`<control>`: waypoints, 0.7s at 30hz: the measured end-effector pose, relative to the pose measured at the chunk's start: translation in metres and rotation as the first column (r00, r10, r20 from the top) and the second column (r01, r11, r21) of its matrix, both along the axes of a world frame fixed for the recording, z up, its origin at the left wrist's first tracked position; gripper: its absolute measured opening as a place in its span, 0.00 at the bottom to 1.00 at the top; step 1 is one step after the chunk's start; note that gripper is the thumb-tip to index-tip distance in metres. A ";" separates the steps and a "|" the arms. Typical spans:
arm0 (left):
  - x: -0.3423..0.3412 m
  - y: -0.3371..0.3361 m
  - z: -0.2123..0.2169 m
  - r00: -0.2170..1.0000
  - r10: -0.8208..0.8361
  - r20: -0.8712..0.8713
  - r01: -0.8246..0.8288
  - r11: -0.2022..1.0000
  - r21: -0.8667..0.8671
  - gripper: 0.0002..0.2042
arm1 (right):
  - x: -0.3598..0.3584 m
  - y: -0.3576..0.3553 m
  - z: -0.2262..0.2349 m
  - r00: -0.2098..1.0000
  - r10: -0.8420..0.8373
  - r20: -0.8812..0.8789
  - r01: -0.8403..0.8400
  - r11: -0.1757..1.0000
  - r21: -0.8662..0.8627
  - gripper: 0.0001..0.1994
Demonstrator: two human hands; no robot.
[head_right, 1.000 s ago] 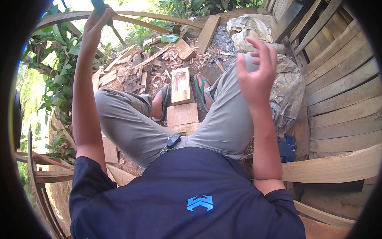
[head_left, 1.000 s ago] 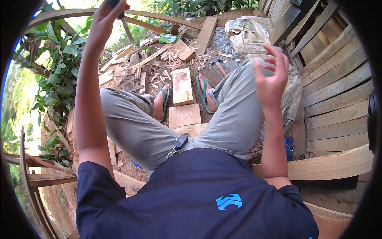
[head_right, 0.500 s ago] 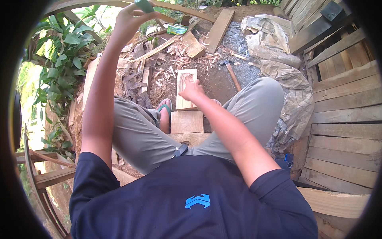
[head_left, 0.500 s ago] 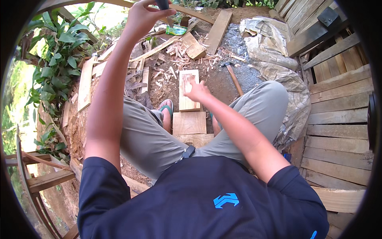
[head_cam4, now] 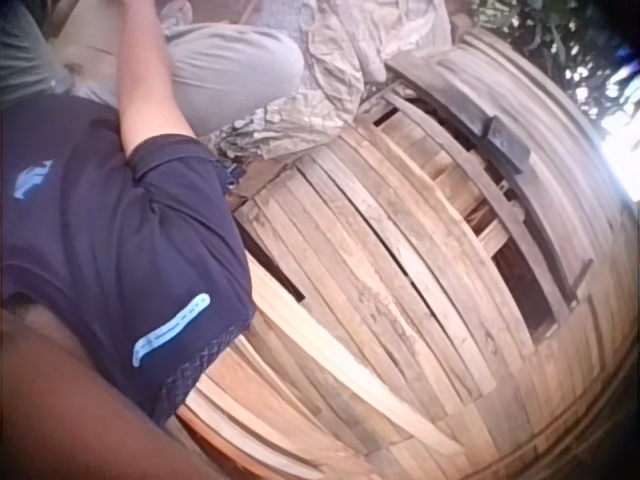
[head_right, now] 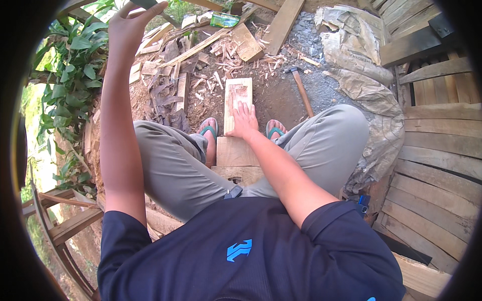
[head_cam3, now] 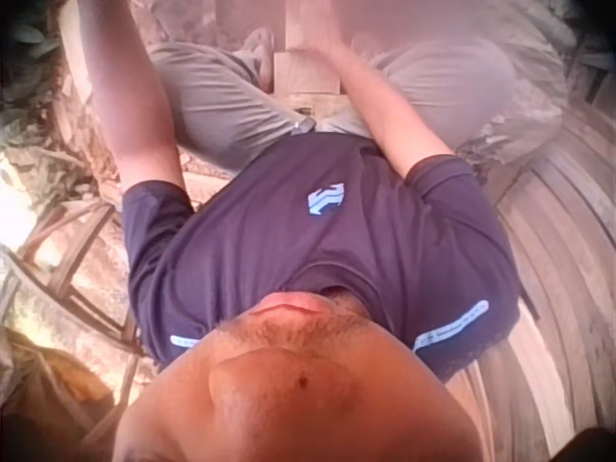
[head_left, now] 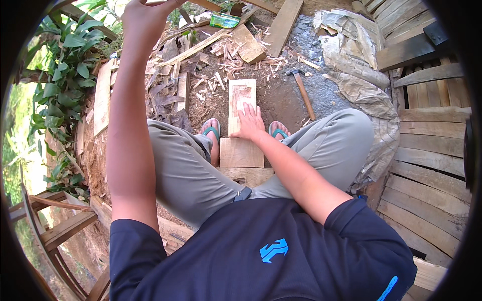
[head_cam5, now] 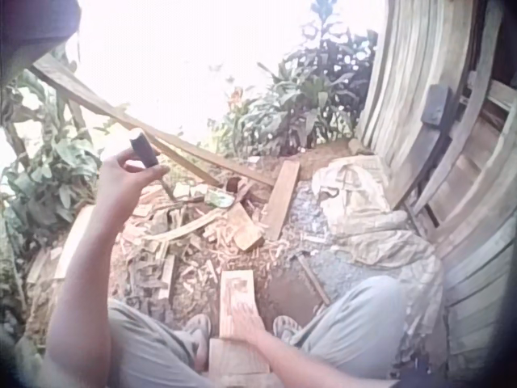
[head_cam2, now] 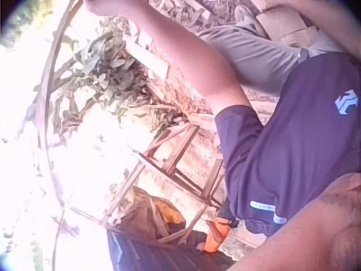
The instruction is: The person carves a rectangular recess into a block of wood by holding a chisel and striking it with a hammer.
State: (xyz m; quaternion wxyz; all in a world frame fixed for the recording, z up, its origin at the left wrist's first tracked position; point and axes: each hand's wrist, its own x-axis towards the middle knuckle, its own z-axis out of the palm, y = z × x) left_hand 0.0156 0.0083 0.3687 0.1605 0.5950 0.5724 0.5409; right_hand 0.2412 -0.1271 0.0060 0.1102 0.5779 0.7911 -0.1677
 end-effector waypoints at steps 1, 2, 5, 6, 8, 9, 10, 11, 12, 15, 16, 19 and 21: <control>-0.006 0.005 -0.001 0.998 -0.018 0.054 0.018 1.000 0.000 0.15 | 0.000 0.007 -0.002 0.997 0.004 -0.078 -0.011 0.996 -0.090 0.62; -0.008 0.007 -0.007 0.998 -0.041 0.054 0.038 0.998 0.049 0.15 | -0.001 0.012 -0.003 0.988 0.001 -0.154 -0.029 0.984 -0.177 0.63; -0.013 0.007 -0.013 0.996 -0.073 0.044 0.067 0.990 0.127 0.15 | -0.005 0.013 -0.002 0.995 0.094 -0.027 -0.097 0.984 -0.150 0.66; -0.016 0.009 -0.014 0.997 -0.066 0.048 0.060 0.992 0.108 0.15 | -0.005 0.013 -0.001 0.992 0.123 0.007 -0.121 0.982 -0.148 0.67; -0.022 0.009 -0.018 0.999 -0.025 0.040 0.023 0.998 0.066 0.15 | -0.010 0.012 0.002 0.993 0.119 0.027 -0.113 0.982 -0.151 0.67; -0.020 0.003 -0.016 0.999 0.004 0.032 -0.006 0.999 0.045 0.15 | -0.008 0.012 0.002 0.993 0.113 0.043 -0.105 0.983 -0.150 0.66; -0.017 0.000 -0.015 0.999 0.033 0.024 -0.034 0.999 0.024 0.15 | -0.007 0.013 0.002 0.993 0.116 0.036 -0.109 0.980 -0.168 0.66; -0.022 0.003 -0.018 1.000 0.020 -0.021 -0.020 1.000 0.009 0.16 | -0.005 0.014 0.002 0.992 0.119 0.028 -0.112 0.976 -0.186 0.65; -0.030 0.000 -0.015 0.997 0.012 -0.073 -0.012 1.000 -0.007 0.18 | -0.008 0.014 0.004 0.992 0.128 0.012 -0.122 0.971 -0.205 0.64; -0.021 -0.007 -0.007 0.995 0.098 -0.028 -0.099 0.993 -0.064 0.17 | -0.011 0.012 0.008 0.997 0.077 -0.029 -0.081 0.976 -0.203 0.62; -0.013 -0.012 -0.002 0.989 0.147 0.019 -0.145 0.986 -0.085 0.15 | -0.009 0.012 0.006 0.991 0.132 -0.032 -0.135 0.977 -0.166 0.60; -0.011 -0.011 -0.002 0.988 0.155 0.009 -0.154 0.986 -0.066 0.16 | 0.003 0.014 -0.005 0.965 0.260 -0.028 -0.261 0.962 -0.077 0.55; -0.009 -0.013 0.001 0.987 0.160 0.010 -0.159 0.985 -0.066 0.16 | 0.004 0.012 -0.013 0.954 0.300 -0.021 -0.301 0.952 -0.048 0.54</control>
